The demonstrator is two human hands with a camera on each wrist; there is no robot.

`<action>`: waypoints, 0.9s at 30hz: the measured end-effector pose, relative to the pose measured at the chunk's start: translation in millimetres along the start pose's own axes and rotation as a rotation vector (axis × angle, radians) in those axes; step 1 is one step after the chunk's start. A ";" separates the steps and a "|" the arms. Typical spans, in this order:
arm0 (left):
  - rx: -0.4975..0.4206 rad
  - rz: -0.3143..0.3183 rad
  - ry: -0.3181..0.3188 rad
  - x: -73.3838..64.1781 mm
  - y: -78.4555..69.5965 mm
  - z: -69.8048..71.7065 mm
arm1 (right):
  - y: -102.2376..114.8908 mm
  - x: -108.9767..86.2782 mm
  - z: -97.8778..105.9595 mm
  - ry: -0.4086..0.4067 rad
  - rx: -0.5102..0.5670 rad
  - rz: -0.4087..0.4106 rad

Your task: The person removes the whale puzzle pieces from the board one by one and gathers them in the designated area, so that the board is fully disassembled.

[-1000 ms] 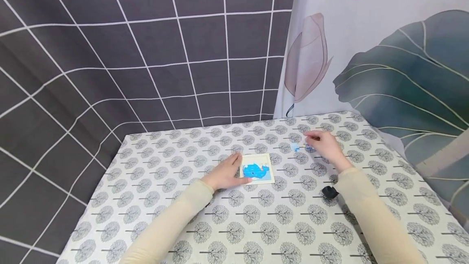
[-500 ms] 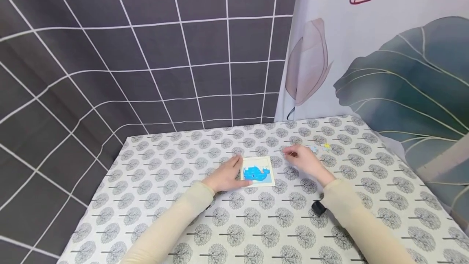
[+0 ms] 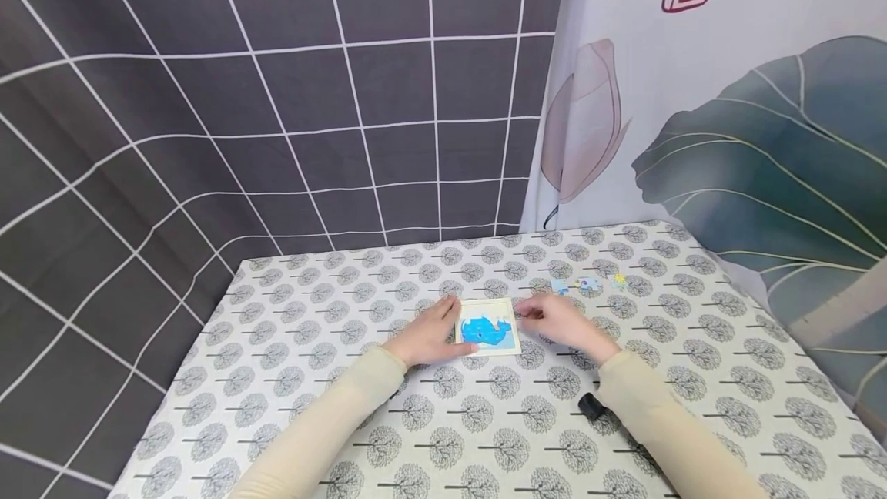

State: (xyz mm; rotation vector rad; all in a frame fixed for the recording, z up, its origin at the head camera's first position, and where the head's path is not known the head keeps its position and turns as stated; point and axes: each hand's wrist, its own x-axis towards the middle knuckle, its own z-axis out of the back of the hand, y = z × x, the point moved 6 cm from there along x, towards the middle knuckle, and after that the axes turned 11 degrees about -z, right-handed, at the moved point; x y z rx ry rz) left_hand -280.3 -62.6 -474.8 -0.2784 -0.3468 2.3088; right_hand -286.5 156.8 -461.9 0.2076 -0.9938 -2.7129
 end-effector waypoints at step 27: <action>0.015 -0.018 0.002 1.7 0.0 1.9 | 8.5 2.4 -11.3 0.063 -0.078 -0.020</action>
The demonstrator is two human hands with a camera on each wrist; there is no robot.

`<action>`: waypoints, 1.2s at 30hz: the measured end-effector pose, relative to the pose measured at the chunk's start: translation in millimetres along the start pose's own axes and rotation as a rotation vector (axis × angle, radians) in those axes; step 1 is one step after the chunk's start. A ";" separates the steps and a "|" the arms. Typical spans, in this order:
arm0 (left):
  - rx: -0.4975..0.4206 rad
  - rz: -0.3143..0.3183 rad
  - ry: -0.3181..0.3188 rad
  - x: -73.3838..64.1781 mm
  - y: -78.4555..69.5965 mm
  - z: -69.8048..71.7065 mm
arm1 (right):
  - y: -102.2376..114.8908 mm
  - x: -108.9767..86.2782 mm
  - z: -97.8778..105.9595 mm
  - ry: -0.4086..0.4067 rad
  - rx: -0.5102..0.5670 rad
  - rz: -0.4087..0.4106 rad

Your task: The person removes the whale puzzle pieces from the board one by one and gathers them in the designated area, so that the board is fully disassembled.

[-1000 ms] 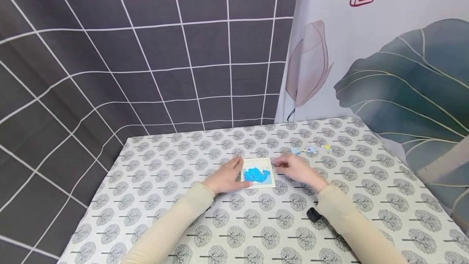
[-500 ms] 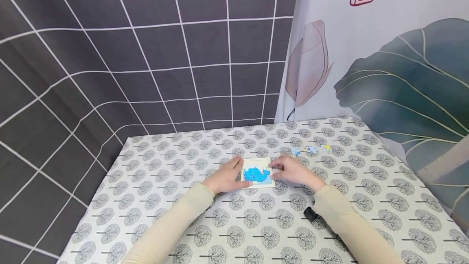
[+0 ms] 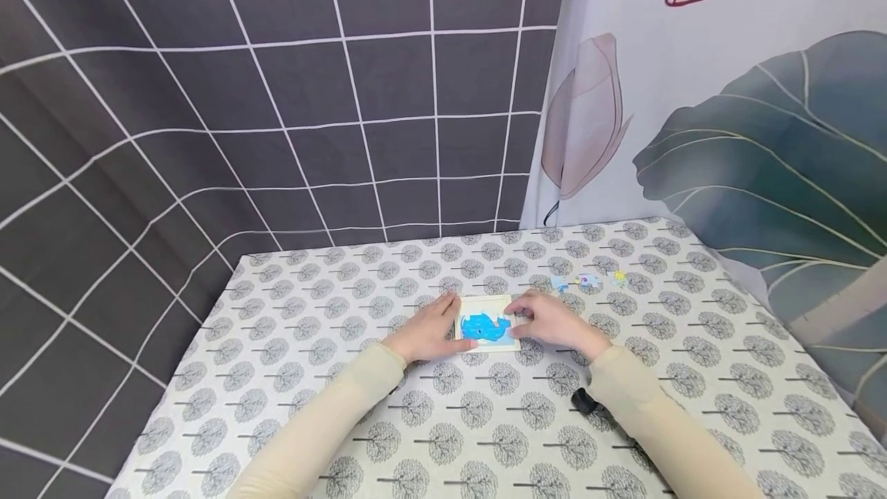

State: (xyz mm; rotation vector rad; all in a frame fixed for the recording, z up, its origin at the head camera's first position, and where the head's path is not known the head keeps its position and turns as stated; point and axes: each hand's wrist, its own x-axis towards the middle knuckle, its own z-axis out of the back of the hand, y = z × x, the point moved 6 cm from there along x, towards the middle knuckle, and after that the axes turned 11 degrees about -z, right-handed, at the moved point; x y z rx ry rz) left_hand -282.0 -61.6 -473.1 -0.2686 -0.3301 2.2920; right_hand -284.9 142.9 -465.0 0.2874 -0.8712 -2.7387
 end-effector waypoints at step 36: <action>-0.022 -0.028 -0.003 1.8 -0.3 2.1 | 3.6 14.5 -1.7 0.024 0.031 -0.148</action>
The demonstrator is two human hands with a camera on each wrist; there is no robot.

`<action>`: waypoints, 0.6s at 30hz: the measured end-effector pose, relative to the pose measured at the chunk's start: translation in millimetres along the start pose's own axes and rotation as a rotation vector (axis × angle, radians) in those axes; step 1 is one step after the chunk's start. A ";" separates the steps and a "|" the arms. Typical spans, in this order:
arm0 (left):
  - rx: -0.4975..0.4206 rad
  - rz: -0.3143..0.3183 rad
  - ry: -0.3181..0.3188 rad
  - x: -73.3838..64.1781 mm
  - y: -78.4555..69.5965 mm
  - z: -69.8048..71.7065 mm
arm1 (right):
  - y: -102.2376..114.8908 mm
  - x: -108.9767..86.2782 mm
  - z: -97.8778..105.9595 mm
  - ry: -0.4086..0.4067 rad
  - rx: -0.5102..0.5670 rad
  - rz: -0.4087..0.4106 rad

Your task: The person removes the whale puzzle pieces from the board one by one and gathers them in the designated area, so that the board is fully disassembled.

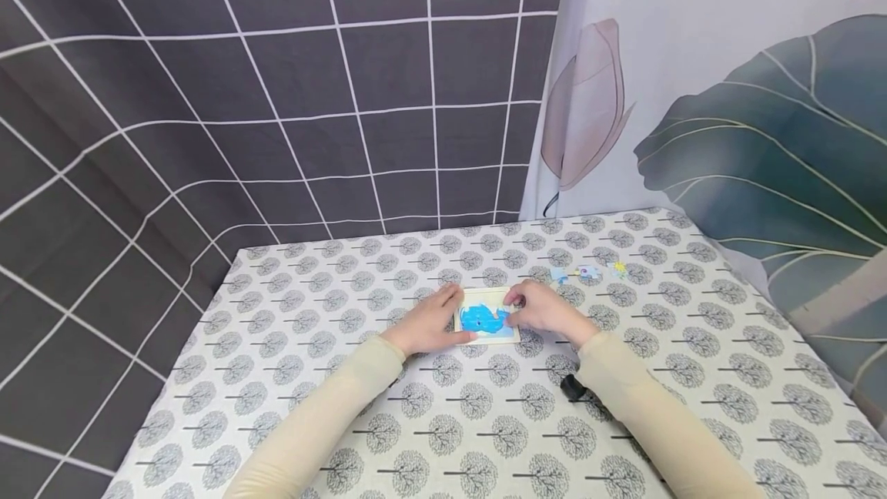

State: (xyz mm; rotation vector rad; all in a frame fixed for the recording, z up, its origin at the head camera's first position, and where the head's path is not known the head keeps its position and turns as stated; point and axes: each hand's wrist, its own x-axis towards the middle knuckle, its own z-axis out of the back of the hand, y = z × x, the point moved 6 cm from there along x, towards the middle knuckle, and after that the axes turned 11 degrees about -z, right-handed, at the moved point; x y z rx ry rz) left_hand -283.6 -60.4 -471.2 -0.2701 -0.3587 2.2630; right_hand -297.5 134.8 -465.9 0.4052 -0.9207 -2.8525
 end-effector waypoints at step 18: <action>-0.038 -0.162 0.008 2.3 -12.5 0.7 | -2.8 -0.5 0.5 -0.013 0.009 0.007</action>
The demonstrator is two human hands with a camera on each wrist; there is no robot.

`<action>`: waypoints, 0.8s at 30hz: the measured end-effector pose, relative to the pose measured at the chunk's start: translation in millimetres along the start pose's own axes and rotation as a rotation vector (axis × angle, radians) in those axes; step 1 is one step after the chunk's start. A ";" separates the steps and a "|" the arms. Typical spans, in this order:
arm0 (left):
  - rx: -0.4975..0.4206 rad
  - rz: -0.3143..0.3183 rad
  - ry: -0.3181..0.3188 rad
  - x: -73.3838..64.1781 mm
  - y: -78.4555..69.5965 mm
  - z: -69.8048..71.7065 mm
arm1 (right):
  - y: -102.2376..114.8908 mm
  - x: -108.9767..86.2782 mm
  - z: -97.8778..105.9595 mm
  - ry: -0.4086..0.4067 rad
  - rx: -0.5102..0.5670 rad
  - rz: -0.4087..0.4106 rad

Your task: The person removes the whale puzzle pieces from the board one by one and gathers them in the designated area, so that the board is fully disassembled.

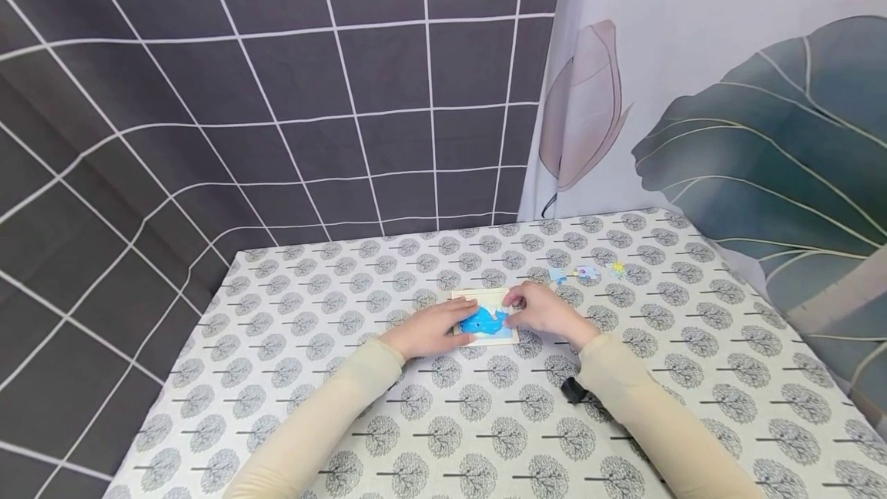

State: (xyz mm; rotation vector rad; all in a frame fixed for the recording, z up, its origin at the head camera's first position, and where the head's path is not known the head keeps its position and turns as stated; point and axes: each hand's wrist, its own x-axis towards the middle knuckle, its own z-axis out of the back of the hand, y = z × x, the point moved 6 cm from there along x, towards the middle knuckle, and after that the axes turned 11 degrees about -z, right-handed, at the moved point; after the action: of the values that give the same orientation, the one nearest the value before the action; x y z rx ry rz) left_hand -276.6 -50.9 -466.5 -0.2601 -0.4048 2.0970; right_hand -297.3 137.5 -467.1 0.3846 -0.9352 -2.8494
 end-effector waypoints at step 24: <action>0.029 0.015 0.031 3.3 4.7 -3.7 | 0.9 -1.8 -1.2 -0.005 0.074 0.032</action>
State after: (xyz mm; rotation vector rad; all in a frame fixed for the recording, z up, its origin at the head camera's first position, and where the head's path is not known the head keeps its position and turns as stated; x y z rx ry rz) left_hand -280.6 -49.8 -471.7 -0.2793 -0.3549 2.1094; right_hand -295.2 136.4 -467.0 0.3664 -1.0412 -2.7942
